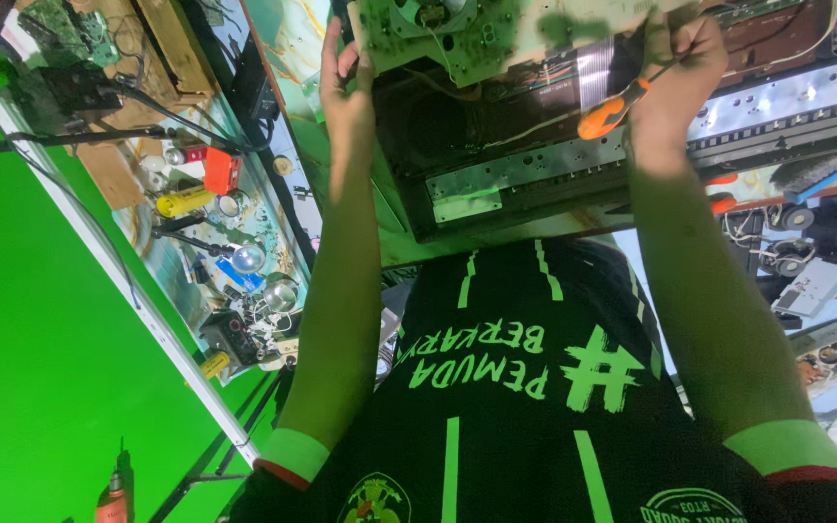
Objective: The person works on the internal components of a musical keyboard using a screwdriver to remove and replace screws and handling internal circuit boards and wiring.
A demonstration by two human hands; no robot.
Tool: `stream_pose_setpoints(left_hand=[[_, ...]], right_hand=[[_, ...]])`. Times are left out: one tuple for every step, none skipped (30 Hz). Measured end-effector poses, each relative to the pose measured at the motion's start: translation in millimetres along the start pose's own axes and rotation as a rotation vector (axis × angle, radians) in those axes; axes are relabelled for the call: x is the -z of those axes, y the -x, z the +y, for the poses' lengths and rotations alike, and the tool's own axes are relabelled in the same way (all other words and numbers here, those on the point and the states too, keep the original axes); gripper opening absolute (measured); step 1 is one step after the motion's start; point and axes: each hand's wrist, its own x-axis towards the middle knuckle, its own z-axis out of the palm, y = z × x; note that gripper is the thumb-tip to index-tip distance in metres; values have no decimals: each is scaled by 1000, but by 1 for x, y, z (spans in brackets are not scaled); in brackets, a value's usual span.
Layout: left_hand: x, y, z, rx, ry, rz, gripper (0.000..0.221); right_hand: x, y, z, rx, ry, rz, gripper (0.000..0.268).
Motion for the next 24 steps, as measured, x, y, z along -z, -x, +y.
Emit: stream_pose_setpoints(left_hand=[[0, 2, 0, 4, -22, 16, 63], [0, 3, -1, -12, -56, 17, 63], [0, 3, -1, -29, -89, 19, 62], [0, 3, 0, -45, -123, 21, 62], [0, 3, 1, -31, -121, 12, 61], [-1, 1, 2, -18, -118, 2, 61], [-2, 0, 4, -5, -115, -8, 60], [-3, -2, 6, -5, -148, 1, 59], [-5, -5, 8, -6, -181, 12, 58], [-7, -7, 10, -7, -213, 23, 57], [-8, -9, 13, -28, -263, 39, 55], [-10, -11, 16, -48, -313, 55, 53], [-10, -10, 18, -67, -365, 69, 51], [-11, -10, 21, -52, -430, 75, 45], [-11, -9, 23, -37, -496, 80, 39], [-10, -8, 24, -21, -562, 85, 34], [-10, -7, 25, -7, -566, 81, 32], [-10, -7, 26, 7, -570, 76, 31], [-10, -8, 26, 18, -575, 75, 30], [-11, -10, 25, 12, -584, 90, 30], [-10, -10, 24, 9, -594, 104, 30], [-10, -10, 23, 6, -604, 118, 31], [-10, -11, 22, -7, -529, 104, 31], [-11, -13, 21, -20, -453, 90, 32]], right_hand=[[0, -3, -2, -27, -77, -19, 39], [-1, -6, -4, -55, -155, -37, 36], [0, -11, -7, -121, -239, -52, 31], [2, -16, -11, -187, -325, -69, 26], [3, -19, -15, -253, -413, -87, 21], [2, -19, -18, -243, -419, -109, 22], [2, -19, -21, -233, -425, -129, 24], [2, -18, -23, -223, -434, -150, 26], [3, -18, -26, -204, -369, -149, 28], [5, -17, -28, -185, -303, -147, 31], [7, -15, -29, -166, -238, -144, 33], [10, -16, -30, -192, -254, -189, 32], [14, -15, -30, -220, -271, -232, 32], [19, -14, -29, -248, -287, -275, 31], [23, -11, -27, -291, -338, -269, 31], [27, -7, -25, -333, -388, -264, 31], [31, -4, -23, -362, -390, -265, 31], [36, 1, -21, -392, -392, -265, 31], [37, 2, -16, -410, -351, -275, 30], [39, 3, -13, -428, -309, -284, 29], [41, 8, -11, -358, -114, -321, 31], [42, 13, -10, -285, 80, -354, 35], [43, 15, -9, -206, 274, -382, 38], [42, 15, -7, -301, 158, -347, 37]])
